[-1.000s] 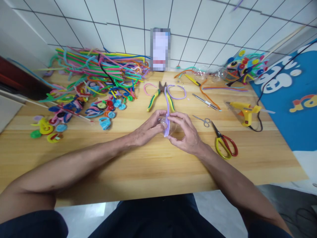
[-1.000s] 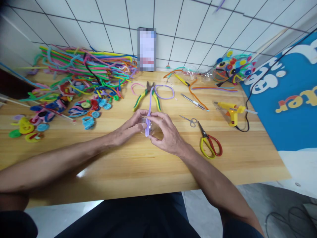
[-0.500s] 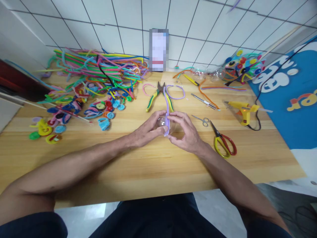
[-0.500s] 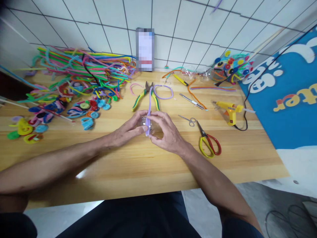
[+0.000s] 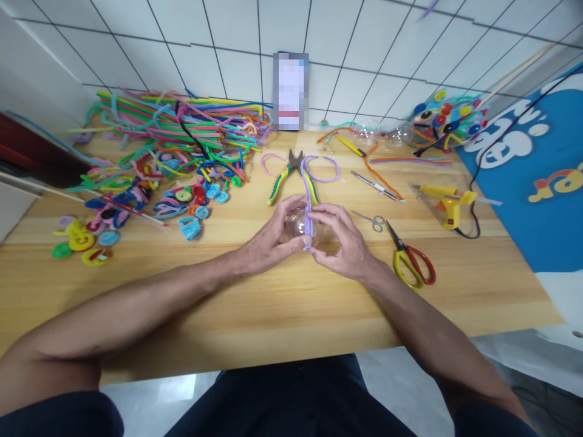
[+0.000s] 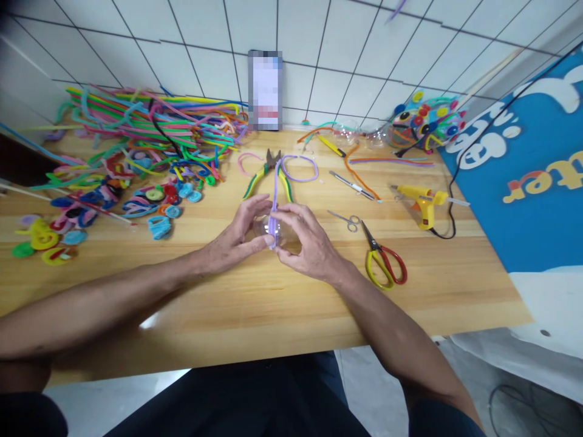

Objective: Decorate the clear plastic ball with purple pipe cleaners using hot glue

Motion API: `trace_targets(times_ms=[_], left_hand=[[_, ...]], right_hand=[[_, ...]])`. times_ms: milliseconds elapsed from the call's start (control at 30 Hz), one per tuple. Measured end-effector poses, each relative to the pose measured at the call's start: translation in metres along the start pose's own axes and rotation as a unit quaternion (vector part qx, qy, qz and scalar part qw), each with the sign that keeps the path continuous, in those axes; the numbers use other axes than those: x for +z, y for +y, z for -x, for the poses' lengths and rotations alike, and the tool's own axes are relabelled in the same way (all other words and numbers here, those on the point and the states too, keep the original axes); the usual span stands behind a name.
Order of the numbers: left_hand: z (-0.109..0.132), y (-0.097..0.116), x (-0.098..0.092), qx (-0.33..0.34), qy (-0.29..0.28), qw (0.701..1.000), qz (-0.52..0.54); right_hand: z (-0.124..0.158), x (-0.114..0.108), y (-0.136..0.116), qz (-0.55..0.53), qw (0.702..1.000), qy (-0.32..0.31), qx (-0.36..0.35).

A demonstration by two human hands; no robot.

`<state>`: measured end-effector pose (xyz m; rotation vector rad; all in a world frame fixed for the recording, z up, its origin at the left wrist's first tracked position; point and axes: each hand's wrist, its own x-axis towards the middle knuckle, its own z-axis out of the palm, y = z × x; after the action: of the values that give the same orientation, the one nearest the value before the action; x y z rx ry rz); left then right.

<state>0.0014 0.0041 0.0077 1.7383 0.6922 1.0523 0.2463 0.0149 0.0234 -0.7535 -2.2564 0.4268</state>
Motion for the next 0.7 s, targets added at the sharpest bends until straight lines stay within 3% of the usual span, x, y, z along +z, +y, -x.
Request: trace_targets(times_ms=[300, 700], left_hand=[[-0.0009, -0.0032, -0.0047, 0.037, -0.018, 0.997, -0.068], [-0.0019, -0.0054, -0.0066, -0.003, -0.021, 0.999, -0.042]], right_hand=[[-0.0007, 0.0022, -0.0008, -0.005, 1.000, 0.013, -0.015], [0.0012, 0.0031, -0.0012, 0.008, 1.000, 0.003, -0.004]])
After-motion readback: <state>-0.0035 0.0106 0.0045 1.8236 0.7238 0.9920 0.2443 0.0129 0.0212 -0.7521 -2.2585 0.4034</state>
